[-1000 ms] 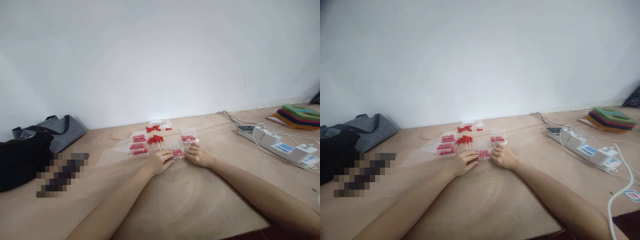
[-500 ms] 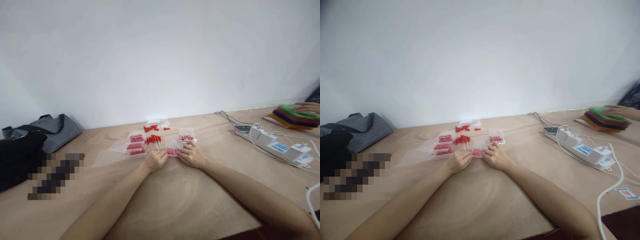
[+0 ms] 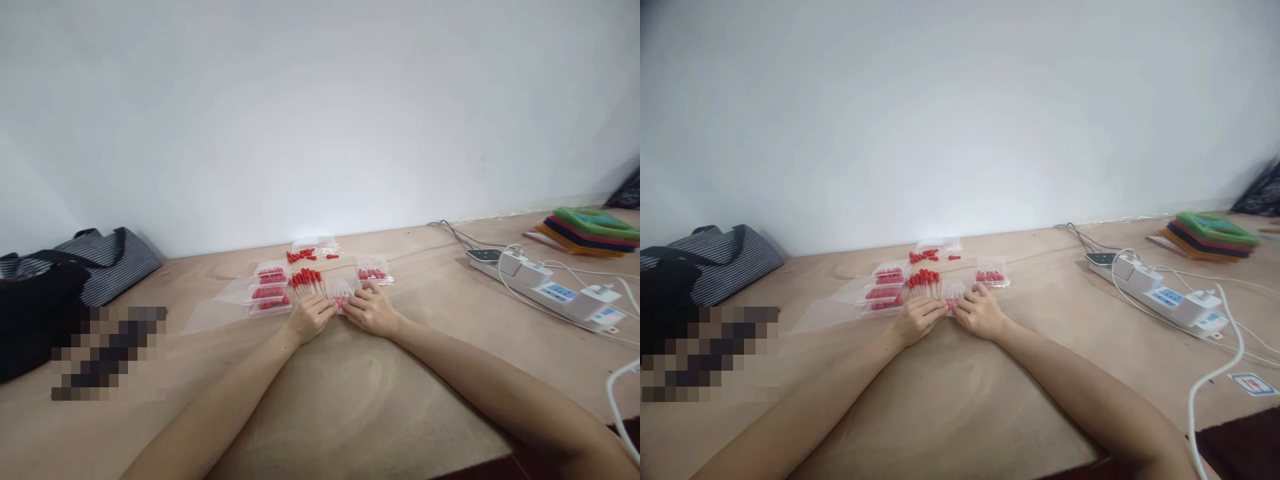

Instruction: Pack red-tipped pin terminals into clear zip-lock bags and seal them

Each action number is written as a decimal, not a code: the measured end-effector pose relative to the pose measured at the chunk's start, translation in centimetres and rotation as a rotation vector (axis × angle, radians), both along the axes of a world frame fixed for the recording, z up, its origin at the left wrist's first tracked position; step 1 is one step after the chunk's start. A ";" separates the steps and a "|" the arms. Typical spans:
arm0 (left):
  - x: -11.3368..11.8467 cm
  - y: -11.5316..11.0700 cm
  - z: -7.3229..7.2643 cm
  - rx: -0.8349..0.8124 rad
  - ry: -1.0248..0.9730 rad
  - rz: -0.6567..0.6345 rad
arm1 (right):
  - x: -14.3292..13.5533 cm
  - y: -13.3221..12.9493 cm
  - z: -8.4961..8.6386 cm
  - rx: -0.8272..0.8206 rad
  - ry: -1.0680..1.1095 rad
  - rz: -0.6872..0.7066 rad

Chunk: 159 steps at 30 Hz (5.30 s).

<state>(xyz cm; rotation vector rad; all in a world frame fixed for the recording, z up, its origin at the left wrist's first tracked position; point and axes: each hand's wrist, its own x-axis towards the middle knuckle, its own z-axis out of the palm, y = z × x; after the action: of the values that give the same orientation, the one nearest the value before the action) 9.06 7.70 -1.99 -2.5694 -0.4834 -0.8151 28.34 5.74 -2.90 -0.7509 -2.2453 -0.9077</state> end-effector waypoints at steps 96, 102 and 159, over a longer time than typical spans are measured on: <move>-7.2 -4.8 0.4 -0.243 -0.218 0.099 | 6.9 6.7 -0.9 0.021 0.056 -0.271; -7.8 -4.6 0.6 -0.206 -0.224 0.158 | 7.4 4.6 -0.8 -0.111 0.109 -0.272; -4.8 -6.9 2.6 -0.863 0.281 0.395 | -7.1 8.4 1.6 -1.082 0.558 -0.569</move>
<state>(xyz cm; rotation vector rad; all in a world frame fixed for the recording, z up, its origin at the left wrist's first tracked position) 4.28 0.79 0.57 -3.0739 -1.4379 -0.0790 21.23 14.12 -1.26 -1.8857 -1.8828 0.4164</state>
